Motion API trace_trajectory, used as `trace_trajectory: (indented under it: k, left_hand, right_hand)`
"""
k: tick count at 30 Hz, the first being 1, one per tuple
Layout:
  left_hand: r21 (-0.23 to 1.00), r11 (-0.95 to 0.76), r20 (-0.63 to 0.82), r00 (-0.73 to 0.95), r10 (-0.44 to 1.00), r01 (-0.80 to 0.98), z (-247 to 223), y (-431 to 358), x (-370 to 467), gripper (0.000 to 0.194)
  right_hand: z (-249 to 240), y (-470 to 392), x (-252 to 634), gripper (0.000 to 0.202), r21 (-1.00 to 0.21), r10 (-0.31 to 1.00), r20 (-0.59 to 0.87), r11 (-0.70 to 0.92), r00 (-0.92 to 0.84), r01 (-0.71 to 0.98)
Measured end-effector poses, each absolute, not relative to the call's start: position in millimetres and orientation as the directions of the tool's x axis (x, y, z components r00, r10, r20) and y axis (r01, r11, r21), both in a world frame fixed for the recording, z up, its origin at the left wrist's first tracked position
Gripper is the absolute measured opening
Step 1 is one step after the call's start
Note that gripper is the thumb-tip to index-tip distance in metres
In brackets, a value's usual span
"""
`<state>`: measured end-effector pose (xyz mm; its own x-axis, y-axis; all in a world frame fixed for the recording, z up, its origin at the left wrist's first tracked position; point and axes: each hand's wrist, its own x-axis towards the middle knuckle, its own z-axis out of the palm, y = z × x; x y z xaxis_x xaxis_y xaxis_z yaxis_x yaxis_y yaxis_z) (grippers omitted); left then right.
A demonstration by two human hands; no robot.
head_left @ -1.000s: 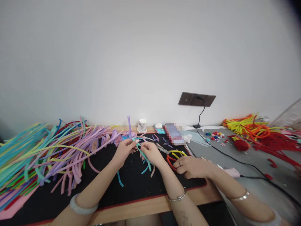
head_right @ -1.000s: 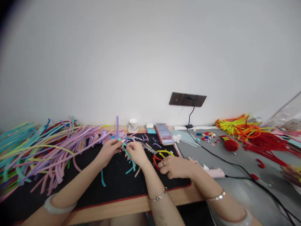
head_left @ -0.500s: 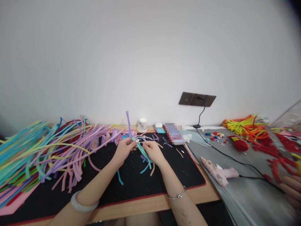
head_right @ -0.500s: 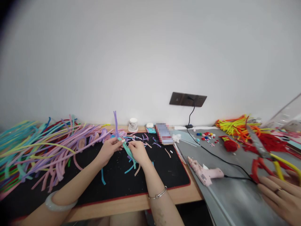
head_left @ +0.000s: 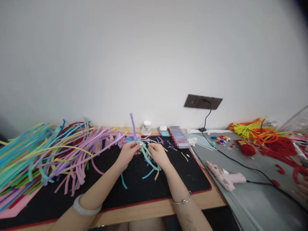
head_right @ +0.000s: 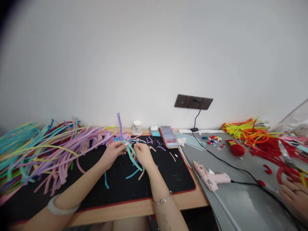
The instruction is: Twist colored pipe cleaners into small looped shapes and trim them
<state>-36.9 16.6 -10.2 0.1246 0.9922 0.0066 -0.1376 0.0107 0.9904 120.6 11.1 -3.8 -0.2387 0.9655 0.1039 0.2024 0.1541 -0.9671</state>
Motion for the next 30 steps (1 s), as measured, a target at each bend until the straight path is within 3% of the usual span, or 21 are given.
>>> trace_trajectory:
  k: [16,21,26,30]
  left_hand:
    - [0.986,0.038,-0.003,0.207,0.978,-0.164,-13.5,16.2,-38.3,0.027]
    - [0.994,-0.044,0.061,0.173,0.983,-0.1,-15.7,18.0,-38.9,0.025]
    - [0.99,0.027,0.0,0.189,0.982,-0.141,-12.3,17.4,-38.7,0.026]
    - [0.982,0.069,-0.034,0.195,0.98,-0.174,-10.3,17.0,-39.3,0.028]
  right_hand:
    - [-8.4,12.3,117.4,0.008,-0.99,0.972,0.071,0.096,-0.224,0.103]
    - [-10.9,13.9,118.5,0.011,-0.979,0.971,0.129,0.157,-0.203,0.131]
    - [-10.0,15.1,120.6,0.015,-0.946,0.963,0.21,0.243,-0.166,0.212]
    - [-7.7,14.8,120.3,0.016,-0.957,0.964,0.215,0.24,-0.155,0.164]
